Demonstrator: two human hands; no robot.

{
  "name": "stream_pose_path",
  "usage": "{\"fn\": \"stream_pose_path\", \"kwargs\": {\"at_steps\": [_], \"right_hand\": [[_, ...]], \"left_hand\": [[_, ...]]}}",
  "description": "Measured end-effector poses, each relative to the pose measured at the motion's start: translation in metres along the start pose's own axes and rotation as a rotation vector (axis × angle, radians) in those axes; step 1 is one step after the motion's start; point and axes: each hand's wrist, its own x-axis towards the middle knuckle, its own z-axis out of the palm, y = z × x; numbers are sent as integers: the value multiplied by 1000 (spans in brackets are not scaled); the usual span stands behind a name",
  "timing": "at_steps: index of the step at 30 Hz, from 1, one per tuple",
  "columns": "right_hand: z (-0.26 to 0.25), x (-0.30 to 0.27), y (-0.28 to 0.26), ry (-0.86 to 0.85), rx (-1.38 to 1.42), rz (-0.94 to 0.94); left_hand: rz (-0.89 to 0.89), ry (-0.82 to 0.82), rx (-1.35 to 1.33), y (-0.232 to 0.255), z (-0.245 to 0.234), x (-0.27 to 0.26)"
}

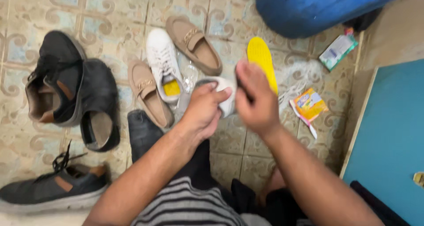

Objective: The person scrubs a white shoe with a brush and cleaning product on a tiled floor. They then rinse the shoe and a yellow insole with water from a blue bucket using a plastic dipper.

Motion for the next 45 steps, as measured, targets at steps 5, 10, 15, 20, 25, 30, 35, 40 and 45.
{"fn": "stream_pose_path", "kwargs": {"at_steps": [5, 10, 15, 20, 25, 30, 35, 40, 45], "right_hand": [[1, -31, -6, -3, -129, -458], [15, -17, 4, 316, -71, 8], [26, -27, 2, 168, -95, -269], [13, -19, -3, 179, 10, -36], [15, -5, 22, 122, 95, 91], [20, -18, 18, -70, 306, 51], [7, -7, 39, -10, 222, 348], [-10, -30, -12, 146, 201, 95], [-20, -9, -39, 100, 141, -250]], "left_hand": [[-77, 104, -122, -9, -5, 7], [-77, 145, -192, -3, 4, 9], [-50, 106, -119, -5, -8, 12], [-10, 72, -5, -24, -17, 6], [-2, -39, 70, -29, -26, 2], [65, -12, 160, -26, -25, -2], [125, -108, 96, -16, -24, -13], [172, -177, 69, -2, -9, -22], [108, -129, 13, -5, -20, -9]]}}
